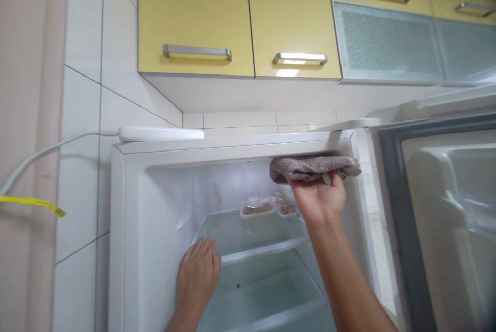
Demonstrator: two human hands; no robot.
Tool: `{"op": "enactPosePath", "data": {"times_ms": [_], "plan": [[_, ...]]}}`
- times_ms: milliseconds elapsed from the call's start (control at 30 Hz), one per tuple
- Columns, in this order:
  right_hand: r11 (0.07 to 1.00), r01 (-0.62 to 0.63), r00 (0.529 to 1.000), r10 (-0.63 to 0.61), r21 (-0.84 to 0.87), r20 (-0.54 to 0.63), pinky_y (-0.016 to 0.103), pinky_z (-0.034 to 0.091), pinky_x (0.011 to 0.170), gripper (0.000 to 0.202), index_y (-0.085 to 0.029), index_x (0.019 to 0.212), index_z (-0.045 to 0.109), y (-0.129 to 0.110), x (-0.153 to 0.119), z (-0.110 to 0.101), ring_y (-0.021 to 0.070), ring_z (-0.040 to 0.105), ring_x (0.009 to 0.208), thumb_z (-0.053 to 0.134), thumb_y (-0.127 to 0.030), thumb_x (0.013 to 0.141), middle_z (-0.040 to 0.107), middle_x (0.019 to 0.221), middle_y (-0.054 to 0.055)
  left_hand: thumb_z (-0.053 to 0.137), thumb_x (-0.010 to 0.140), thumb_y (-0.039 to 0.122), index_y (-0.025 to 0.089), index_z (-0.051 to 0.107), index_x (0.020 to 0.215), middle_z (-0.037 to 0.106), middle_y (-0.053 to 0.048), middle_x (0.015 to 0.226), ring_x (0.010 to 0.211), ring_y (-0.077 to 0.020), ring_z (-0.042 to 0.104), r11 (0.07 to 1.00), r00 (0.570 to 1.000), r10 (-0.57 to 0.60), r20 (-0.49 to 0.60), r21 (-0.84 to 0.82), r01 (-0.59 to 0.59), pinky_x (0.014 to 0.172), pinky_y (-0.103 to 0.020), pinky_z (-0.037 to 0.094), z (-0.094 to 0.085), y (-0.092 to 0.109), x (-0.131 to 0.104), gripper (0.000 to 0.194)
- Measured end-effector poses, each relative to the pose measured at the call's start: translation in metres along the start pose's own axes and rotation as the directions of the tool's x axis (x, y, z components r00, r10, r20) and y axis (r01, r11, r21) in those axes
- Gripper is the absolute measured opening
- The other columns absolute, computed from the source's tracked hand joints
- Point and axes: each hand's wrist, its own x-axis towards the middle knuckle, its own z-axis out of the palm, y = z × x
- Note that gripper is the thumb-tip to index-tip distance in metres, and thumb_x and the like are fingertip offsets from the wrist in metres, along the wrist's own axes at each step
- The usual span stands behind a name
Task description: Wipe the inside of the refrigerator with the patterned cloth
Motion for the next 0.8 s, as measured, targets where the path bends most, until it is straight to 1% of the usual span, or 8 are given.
{"op": "enactPosePath", "data": {"times_ms": [133,233,400,467,533,667,733,800], "plan": [[0.994,0.101,0.995,-0.101,0.033,-0.002,0.048,0.051,0.104,0.03,-0.026,0.102,0.07,0.015,0.033,-0.002,0.0179,0.067,0.107,0.042,-0.03,0.093,0.077,0.109,0.001,0.041,0.093,0.022,0.017,0.076,0.113,0.077,-0.007,0.121,0.119,-0.0253,0.069,1.0,1.0,0.005,0.017,-0.006,-0.005,0.106,-0.044,0.052,0.0,-0.001,0.0,0.04],[0.995,0.095,0.995,-0.095,-0.024,0.017,0.048,0.055,0.097,0.033,-0.027,0.099,0.071,0.032,0.068,-0.012,0.0192,0.068,0.104,0.04,-0.035,0.092,0.078,0.103,0.001,0.041,0.093,0.023,0.018,0.076,0.114,0.076,-0.007,0.123,0.12,-0.0258,0.068,1.0,1.0,0.002,0.026,-0.021,-0.001,0.106,-0.045,0.052,0.0,-0.001,-0.001,0.041],[0.975,0.056,0.998,-0.045,-0.215,0.054,0.053,0.057,0.083,0.048,-0.026,0.086,0.07,0.07,0.129,-0.05,0.0254,0.071,0.096,0.026,-0.046,0.092,0.075,0.081,0.005,0.041,0.092,0.025,0.019,0.075,0.117,0.077,-0.007,0.122,0.121,-0.0271,0.068,0.999,1.0,0.003,0.004,-0.044,-0.002,0.106,-0.047,0.05,0.005,-0.002,-0.004,0.042],[0.971,0.048,0.998,-0.037,-0.233,0.051,0.054,0.057,0.082,0.052,-0.026,0.081,0.069,0.087,0.151,-0.066,0.026,0.071,0.093,0.023,-0.05,0.092,0.073,0.075,0.004,0.041,0.093,0.026,0.02,0.074,0.118,0.077,-0.006,0.122,0.12,-0.0274,0.068,0.999,1.0,0.005,-0.017,-0.04,-0.006,0.106,-0.047,0.05,0.008,-0.002,-0.006,0.043],[0.975,0.045,0.999,-0.041,-0.218,0.022,0.051,0.056,0.082,0.056,-0.026,0.077,0.067,0.103,0.171,-0.08,0.0241,0.071,0.089,0.02,-0.052,0.092,0.071,0.071,0.003,0.041,0.093,0.027,0.022,0.074,0.118,0.077,-0.005,0.122,0.12,-0.0271,0.068,1.0,0.999,0.01,-0.035,-0.022,-0.011,0.106,-0.047,0.048,0.011,-0.003,-0.007,0.042],[0.981,0.008,1.0,-0.012,-0.195,-0.02,0.04,0.055,0.084,0.059,-0.025,0.075,0.064,0.134,0.193,-0.095,0.0171,0.068,0.088,0.015,-0.051,0.093,0.07,0.069,0.0,0.042,0.093,0.028,0.024,0.073,0.12,0.077,-0.004,0.122,0.12,-0.0272,0.067,0.999,0.998,0.033,-0.054,-0.013,-0.034,0.107,-0.048,0.045,0.014,-0.003,-0.01,0.041],[0.982,-0.04,0.999,0.035,-0.186,-0.031,0.039,0.056,0.082,0.059,-0.026,0.076,0.064,0.154,0.194,-0.093,0.0168,0.067,0.087,0.014,-0.054,0.091,0.07,0.071,0.0,0.042,0.093,0.029,0.024,0.072,0.12,0.077,-0.004,0.123,0.121,-0.0271,0.067,0.999,0.998,0.038,-0.056,-0.007,-0.039,0.107,-0.048,0.044,0.014,-0.003,-0.01,0.041],[0.981,-0.093,0.995,0.085,-0.173,-0.054,0.042,0.058,0.079,0.058,-0.027,0.08,0.064,0.18,0.188,-0.088,0.0189,0.067,0.085,0.015,-0.058,0.089,0.07,0.073,0.001,0.041,0.093,0.029,0.024,0.072,0.121,0.077,-0.004,0.123,0.121,-0.0269,0.067,0.999,0.998,0.042,-0.055,0.009,-0.042,0.107,-0.048,0.044,0.015,-0.003,-0.011,0.042]]}}
